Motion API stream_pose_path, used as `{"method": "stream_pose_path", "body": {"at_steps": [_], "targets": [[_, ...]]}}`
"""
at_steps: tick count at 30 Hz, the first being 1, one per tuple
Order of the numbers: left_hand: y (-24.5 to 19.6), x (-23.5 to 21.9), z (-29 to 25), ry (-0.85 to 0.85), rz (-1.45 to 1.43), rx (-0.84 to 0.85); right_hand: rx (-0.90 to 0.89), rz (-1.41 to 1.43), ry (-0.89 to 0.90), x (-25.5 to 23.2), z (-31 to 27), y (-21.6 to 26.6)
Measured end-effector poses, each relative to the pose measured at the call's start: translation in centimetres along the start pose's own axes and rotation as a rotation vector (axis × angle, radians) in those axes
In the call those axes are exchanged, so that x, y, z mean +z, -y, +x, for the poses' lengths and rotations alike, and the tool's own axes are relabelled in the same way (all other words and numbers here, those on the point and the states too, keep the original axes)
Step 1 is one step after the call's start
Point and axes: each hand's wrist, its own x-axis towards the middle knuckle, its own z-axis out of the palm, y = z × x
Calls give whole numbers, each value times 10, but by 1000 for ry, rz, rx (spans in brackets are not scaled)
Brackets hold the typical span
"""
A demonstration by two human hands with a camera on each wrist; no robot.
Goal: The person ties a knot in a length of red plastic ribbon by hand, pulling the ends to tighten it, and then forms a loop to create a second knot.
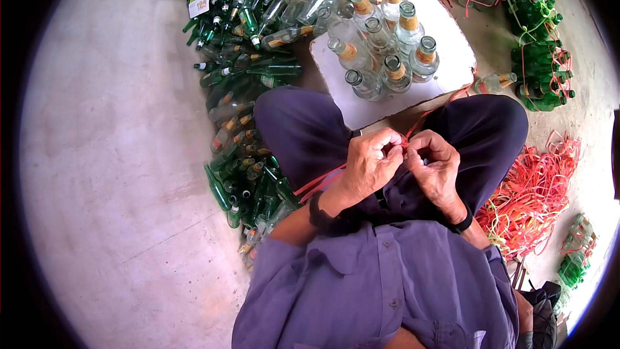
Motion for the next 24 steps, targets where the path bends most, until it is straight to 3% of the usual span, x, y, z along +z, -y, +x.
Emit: {"method": "stream_pose_path", "body": {"at_steps": [2,4,5,7,10,13,17,19,21,22,24], "targets": [[-3,-3,1,17,-39,-73,261,347,-45,1,0,0],[-6,-10,3,181,-435,-379,355,329,0,-5,6,5],[-9,-13,4,183,-436,-380,450,309,44,-8,7,6],[-11,-19,8,302,-516,-424,467,352,78,-14,8,0],[-7,-22,9,287,-506,-400,532,389,185,-17,7,0],[0,-19,10,262,-440,-408,379,303,208,-15,8,2],[-3,-23,7,277,-408,-403,551,434,249,-19,10,-2],[-2,-25,6,363,-533,-442,427,288,223,-13,9,4],[-4,-23,6,307,-436,-403,411,294,230,-16,9,5],[-4,-23,7,243,-336,-359,476,357,267,-20,11,6],[2,-23,6,273,-358,-344,541,420,309,-17,13,5]]}}
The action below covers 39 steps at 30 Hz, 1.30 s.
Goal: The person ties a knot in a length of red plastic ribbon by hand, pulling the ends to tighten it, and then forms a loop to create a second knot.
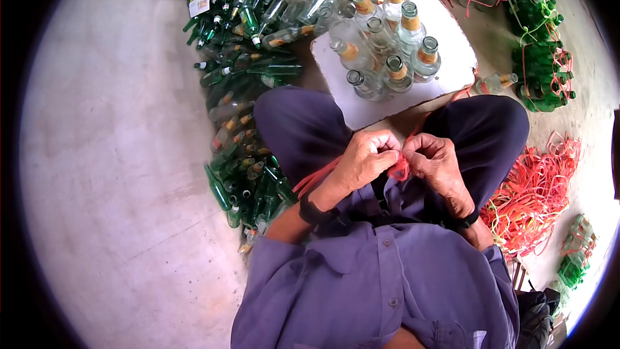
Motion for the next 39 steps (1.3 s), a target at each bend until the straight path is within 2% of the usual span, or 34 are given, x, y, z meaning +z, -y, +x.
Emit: {"method": "stream_pose_path", "body": {"at_steps": [2,3,5,6,7,9,11,13,14,18,21,23,24,27,31,34,36,39], "targets": [[4,1,0,50,-36,-15,-76,-127,-120,3,3,-5],[3,0,1,51,-36,-14,-77,-127,-121,3,2,-3],[2,-1,0,-12,31,-44,-100,-121,-50,3,-1,1],[-2,2,-1,-23,23,-39,-14,-50,-28,0,-2,5],[-2,2,0,-23,23,-38,-14,-50,-28,-2,0,2],[-3,1,0,63,-32,-5,-57,-26,-41,-4,7,-5],[-2,-1,0,73,-45,-1,-84,-86,-75,-2,4,1],[-1,-2,-1,-10,54,1,-9,-85,2,-1,-1,9],[1,-2,-1,-11,55,1,38,13,45,-7,2,3],[3,-2,-1,32,-158,-23,-88,-117,-52,1,6,0],[-4,-1,-2,-1,-55,-38,5,11,18,-7,4,2],[3,0,-1,2,-113,-24,16,-42,13,-5,5,0],[5,1,0,9,-173,-11,-5,-61,-38,-1,5,1],[4,1,-1,-27,-120,3,-44,-60,-127,2,5,-1],[5,7,-5,-50,-157,28,-171,-2,-249,4,1,-1],[3,10,-6,-80,-85,76,-289,-88,-361,7,-8,7],[5,10,-6,-99,18,103,-345,-115,-307,6,-14,9],[4,13,-6,-79,-31,107,-409,-182,-236,6,-15,10]]}}
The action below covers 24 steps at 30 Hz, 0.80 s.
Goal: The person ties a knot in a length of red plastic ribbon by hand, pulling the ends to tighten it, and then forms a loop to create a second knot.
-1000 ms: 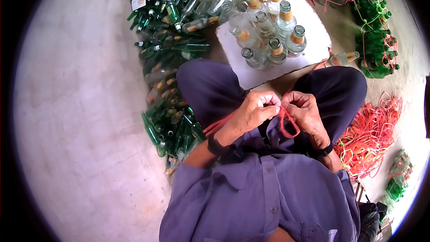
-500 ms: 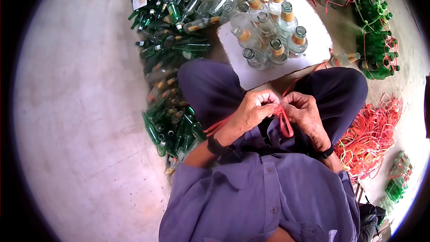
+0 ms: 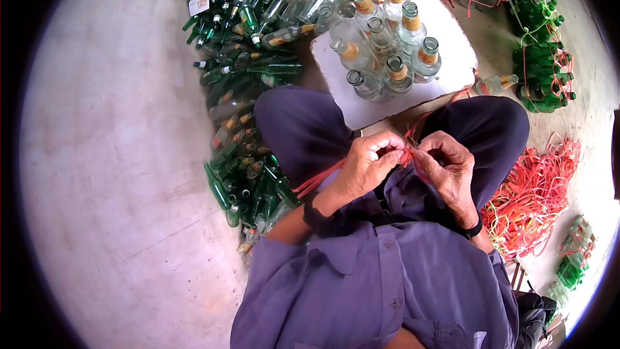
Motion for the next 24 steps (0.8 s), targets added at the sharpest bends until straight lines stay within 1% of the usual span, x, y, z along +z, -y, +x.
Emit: {"method": "stream_pose_path", "body": {"at_steps": [2,3,4,6,7,9,10,12,13,15,16,18,19,21,22,24], "targets": [[0,1,1,15,29,22,0,-156,55,-1,1,-5],[-1,1,1,26,56,42,51,-125,63,1,1,0],[0,1,2,26,56,42,51,-125,63,1,2,-2],[0,0,2,18,101,38,-64,-191,58,1,3,-10],[1,1,2,19,101,38,-64,-191,57,0,3,-13],[1,2,1,9,7,-30,-118,-244,61,-2,3,-16],[1,2,2,10,8,-29,-119,-244,60,-2,3,-16],[-1,1,3,22,-17,-44,-149,-358,65,0,3,-14],[-1,1,3,22,-17,-44,-149,-358,65,2,2,-14],[-1,2,3,16,30,-63,-57,-355,37,5,-1,-15],[0,2,3,17,31,-62,-58,-356,36,5,-1,-18],[3,3,4,4,42,-58,84,-206,13,5,-1,-25],[5,5,3,3,42,-58,84,-206,14,6,-1,-25],[8,11,3,-113,-41,86,104,-122,-47,9,0,-25],[8,11,0,-112,-41,87,104,-122,-48,9,0,-25],[5,11,-5,-118,71,113,115,-172,-58,8,1,-23]]}}
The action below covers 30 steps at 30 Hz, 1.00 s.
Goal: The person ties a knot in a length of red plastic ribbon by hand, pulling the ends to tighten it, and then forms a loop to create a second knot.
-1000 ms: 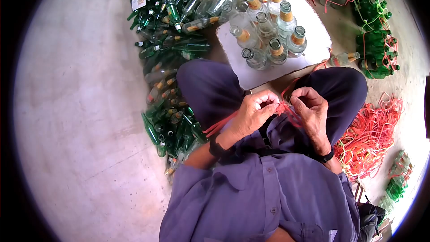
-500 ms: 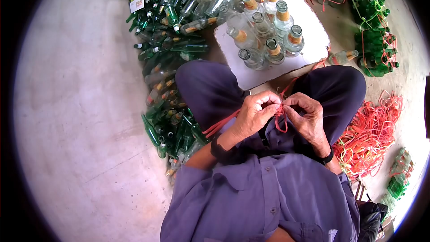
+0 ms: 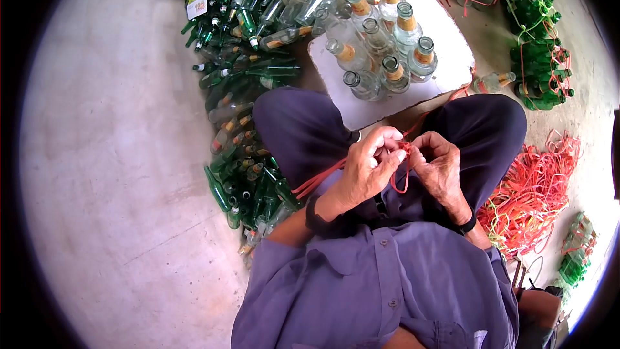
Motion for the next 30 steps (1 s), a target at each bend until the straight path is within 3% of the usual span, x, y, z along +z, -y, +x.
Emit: {"method": "stream_pose_path", "body": {"at_steps": [4,6,8,10,13,15,20,23,27,30], "targets": [[-1,1,0,38,63,91,-44,-11,29,3,0,5],[1,2,3,-26,227,165,55,147,124,5,-1,17],[-2,1,4,-25,284,217,38,147,130,6,-1,14],[-3,0,5,-23,341,267,136,170,157,4,-1,11],[4,-2,3,-31,274,401,97,102,71,6,1,2],[8,-1,-3,2,38,147,123,132,71,5,2,4],[18,-3,-4,-2,-122,110,256,224,97,-2,7,-3],[19,-10,-3,-44,-225,70,279,395,-59,-10,15,-16],[11,-18,0,-64,-244,20,173,413,-68,-11,10,-9],[5,-15,1,-40,-258,-32,126,339,32,-11,3,5]]}}
